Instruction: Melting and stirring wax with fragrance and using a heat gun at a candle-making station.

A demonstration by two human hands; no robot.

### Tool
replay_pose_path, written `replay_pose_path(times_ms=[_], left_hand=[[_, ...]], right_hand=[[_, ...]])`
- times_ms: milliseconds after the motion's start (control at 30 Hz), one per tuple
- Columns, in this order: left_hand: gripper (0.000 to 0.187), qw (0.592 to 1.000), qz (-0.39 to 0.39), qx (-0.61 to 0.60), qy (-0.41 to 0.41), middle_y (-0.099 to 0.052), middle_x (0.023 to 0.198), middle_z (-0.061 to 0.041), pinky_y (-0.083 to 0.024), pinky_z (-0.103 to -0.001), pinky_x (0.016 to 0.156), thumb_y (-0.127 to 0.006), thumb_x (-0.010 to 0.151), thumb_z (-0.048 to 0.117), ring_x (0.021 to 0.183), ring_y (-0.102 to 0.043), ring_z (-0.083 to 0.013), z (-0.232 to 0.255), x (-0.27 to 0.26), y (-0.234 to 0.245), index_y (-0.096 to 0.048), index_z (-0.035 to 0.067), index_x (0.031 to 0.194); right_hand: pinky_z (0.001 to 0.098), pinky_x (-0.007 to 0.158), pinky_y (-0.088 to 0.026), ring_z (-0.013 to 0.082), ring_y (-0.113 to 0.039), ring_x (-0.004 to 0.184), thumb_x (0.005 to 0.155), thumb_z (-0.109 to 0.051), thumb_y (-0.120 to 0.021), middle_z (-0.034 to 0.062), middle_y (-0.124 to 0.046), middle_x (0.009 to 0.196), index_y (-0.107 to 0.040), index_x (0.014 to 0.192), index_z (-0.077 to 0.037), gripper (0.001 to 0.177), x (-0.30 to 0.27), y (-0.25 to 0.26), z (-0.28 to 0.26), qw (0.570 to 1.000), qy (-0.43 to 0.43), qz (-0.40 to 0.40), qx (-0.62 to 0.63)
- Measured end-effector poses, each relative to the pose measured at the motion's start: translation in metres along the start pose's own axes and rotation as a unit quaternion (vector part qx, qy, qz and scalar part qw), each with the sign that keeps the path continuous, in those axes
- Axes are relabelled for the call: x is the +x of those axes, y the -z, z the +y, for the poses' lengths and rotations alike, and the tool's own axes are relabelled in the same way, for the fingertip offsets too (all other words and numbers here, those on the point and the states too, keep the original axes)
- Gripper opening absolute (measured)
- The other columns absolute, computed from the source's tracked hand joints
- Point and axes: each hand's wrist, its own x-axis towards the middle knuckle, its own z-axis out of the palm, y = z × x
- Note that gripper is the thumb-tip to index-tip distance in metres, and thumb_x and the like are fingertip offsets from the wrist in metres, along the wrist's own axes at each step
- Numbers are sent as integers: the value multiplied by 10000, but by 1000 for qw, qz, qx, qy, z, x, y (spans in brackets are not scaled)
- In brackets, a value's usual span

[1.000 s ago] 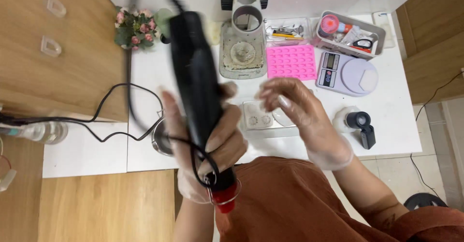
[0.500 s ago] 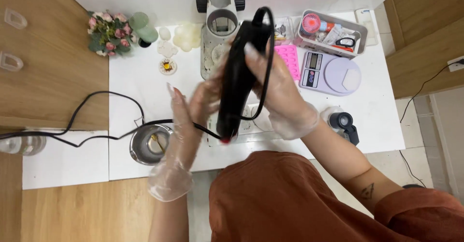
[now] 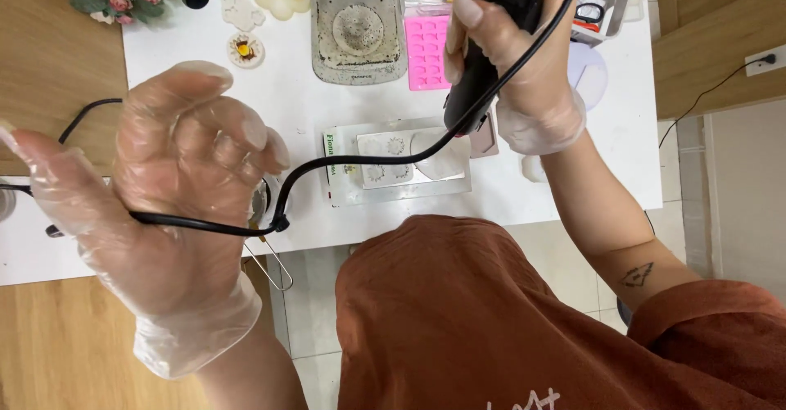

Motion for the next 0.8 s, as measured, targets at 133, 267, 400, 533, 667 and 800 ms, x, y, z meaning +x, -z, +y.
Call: replay_pose_path(times_ms=[133,267,400,533,667,800], left_hand=[[887,1000,-20,21,-8,-535,858,-106,-420,-343,812,-169,1160,665,791,-449,-198,-6,3,3,-624,-89,1272],[905,1000,10,-11,8,-555,933,-132,-426,-364,818,-126,1091,641,796,-453,-217,-6,3,0,-604,-106,1272],[883,1000,2,8,6,-578,981,-129,-430,-362,832,-142,1118,654,819,-465,-223,-5,2,2,-606,-81,1276],[883,1000,5,24,11,-565,897,-136,-424,-357,820,-163,1125,672,807,-475,-229,-3,4,-4,-620,-73,1254],[889,1000,5,17,13,-562,885,-132,-425,-358,819,-161,1123,673,802,-474,-226,-1,4,-5,-623,-76,1253],[904,1000,5,2,17,-553,859,-124,-427,-361,815,-155,1116,675,791,-471,-219,1,5,-6,-631,-82,1249]], right_hand=[[313,560,-560,177,-627,660,1062,-121,-698,66,-587,873,-516,1111,-24,212,1,-1,3,999,29,6,17],[316,561,-575,186,-640,681,1088,-164,-722,73,-579,898,-499,1109,-23,265,0,3,12,997,72,-17,4],[300,555,-551,180,-625,613,1075,-282,-709,97,-601,799,-528,1077,-20,319,1,-2,8,997,59,-39,11],[298,576,-552,185,-618,627,1085,-314,-739,101,-601,815,-523,1070,-11,372,-2,-7,7,997,61,-48,20],[289,585,-540,188,-618,631,1088,-300,-741,94,-584,814,-517,1055,-4,373,-5,-10,5,996,64,-60,10],[281,578,-533,183,-623,615,1088,-276,-732,87,-578,783,-520,1010,1,359,-4,-9,5,996,61,-67,1]])
